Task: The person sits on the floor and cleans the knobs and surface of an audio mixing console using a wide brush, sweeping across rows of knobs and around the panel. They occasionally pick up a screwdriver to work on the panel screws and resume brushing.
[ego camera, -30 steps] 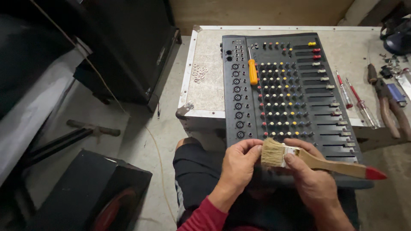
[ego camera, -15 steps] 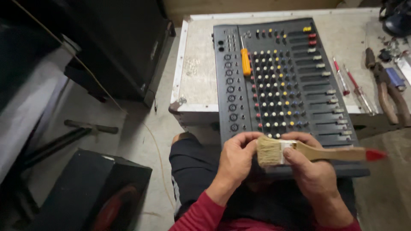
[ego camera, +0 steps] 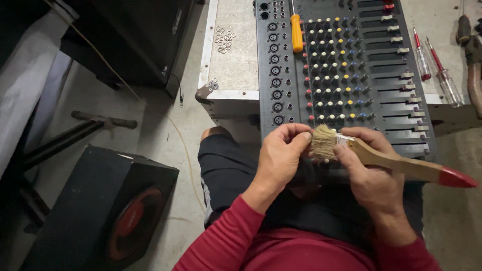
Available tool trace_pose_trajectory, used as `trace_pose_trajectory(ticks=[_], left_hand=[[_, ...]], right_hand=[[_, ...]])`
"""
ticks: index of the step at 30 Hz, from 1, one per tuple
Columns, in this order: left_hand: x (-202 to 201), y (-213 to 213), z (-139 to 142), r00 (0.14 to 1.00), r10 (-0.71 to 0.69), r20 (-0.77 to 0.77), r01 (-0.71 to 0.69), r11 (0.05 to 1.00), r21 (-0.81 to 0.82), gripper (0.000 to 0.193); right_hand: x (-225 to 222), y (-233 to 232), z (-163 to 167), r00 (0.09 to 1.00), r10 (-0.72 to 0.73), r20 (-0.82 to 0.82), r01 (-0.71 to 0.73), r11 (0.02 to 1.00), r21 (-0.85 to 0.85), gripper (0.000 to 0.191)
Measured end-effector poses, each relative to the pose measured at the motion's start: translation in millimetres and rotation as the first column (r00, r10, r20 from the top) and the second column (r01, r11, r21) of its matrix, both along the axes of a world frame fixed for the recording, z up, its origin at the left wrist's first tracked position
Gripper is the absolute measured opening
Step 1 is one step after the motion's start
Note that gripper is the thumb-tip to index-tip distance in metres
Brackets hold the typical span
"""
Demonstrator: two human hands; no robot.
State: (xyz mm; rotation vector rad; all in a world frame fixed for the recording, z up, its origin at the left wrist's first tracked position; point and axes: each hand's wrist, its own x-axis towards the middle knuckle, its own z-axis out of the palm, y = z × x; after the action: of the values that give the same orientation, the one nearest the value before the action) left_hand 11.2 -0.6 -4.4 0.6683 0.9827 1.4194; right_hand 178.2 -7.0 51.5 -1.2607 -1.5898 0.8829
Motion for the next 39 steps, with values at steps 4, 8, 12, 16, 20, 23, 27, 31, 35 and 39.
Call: trace_pose_trajectory(ticks=[4, 8, 12, 16, 20, 23, 27, 31, 35, 39], left_hand=[[-0.6, 0.0, -2.8, 0.997, -0.021, 0.077, 0.022, 1.000, -0.020, 0.019], [0.3, -0.6, -4.9, 0.996, -0.017, 0.092, 0.018, 1.000, -0.015, 0.018], [0.5, 0.3, -8.8, 0.995, -0.012, 0.094, 0.015, 1.000, -0.028, 0.018], [2.9, 2.0, -14.2, 0.998, -0.004, 0.069, 0.007, 0.999, -0.045, 0.017], [5.0, 4.6, -16.9, 0.999, 0.004, 0.055, -0.003, 1.000, -0.015, 0.017], [4.2, 4.3, -17.4, 1.000, -0.011, 0.016, 0.011, 1.000, -0.017, 0.019], [2.4, 1.6, -18.3, 0.997, -0.044, -0.060, 0.046, 0.999, 0.023, 0.023], [0.7, 3.3, -19.6, 0.985, -0.074, 0.153, 0.075, 0.997, 0.001, 0.021], [0.7, 2.4, -20.4, 0.985, -0.073, 0.157, 0.068, 0.997, 0.033, 0.021], [0.3, -3.0, -21.9, 0.994, -0.085, 0.075, 0.083, 0.996, 0.030, 0.022]], right_hand=[[1.1, -2.3, 0.1, 1.000, -0.001, 0.005, 0.001, 1.000, -0.017, 0.029], [0.9, -3.9, -1.1, 1.000, -0.006, 0.026, 0.007, 1.000, -0.021, 0.029], [0.2, -3.2, -4.9, 1.000, 0.003, 0.004, -0.003, 1.000, -0.017, 0.029], [2.4, -5.1, -9.1, 0.998, -0.052, 0.047, 0.052, 0.999, -0.008, 0.028], [4.7, -9.4, -14.4, 0.997, -0.079, 0.020, 0.078, 0.995, 0.055, 0.022], [3.5, -11.6, -19.3, 0.955, -0.016, -0.296, 0.015, 1.000, -0.007, 0.018], [2.2, -10.3, -19.0, 0.999, -0.040, -0.010, 0.041, 0.993, 0.110, 0.019], [-1.2, -6.7, -12.3, 0.984, -0.117, 0.135, 0.088, 0.975, 0.206, 0.022], [-8.4, -11.6, -9.2, 0.995, -0.079, -0.060, 0.092, 0.962, 0.259, 0.023], [-7.8, -17.0, -6.3, 0.998, -0.060, -0.010, 0.061, 0.964, 0.258, 0.015]])
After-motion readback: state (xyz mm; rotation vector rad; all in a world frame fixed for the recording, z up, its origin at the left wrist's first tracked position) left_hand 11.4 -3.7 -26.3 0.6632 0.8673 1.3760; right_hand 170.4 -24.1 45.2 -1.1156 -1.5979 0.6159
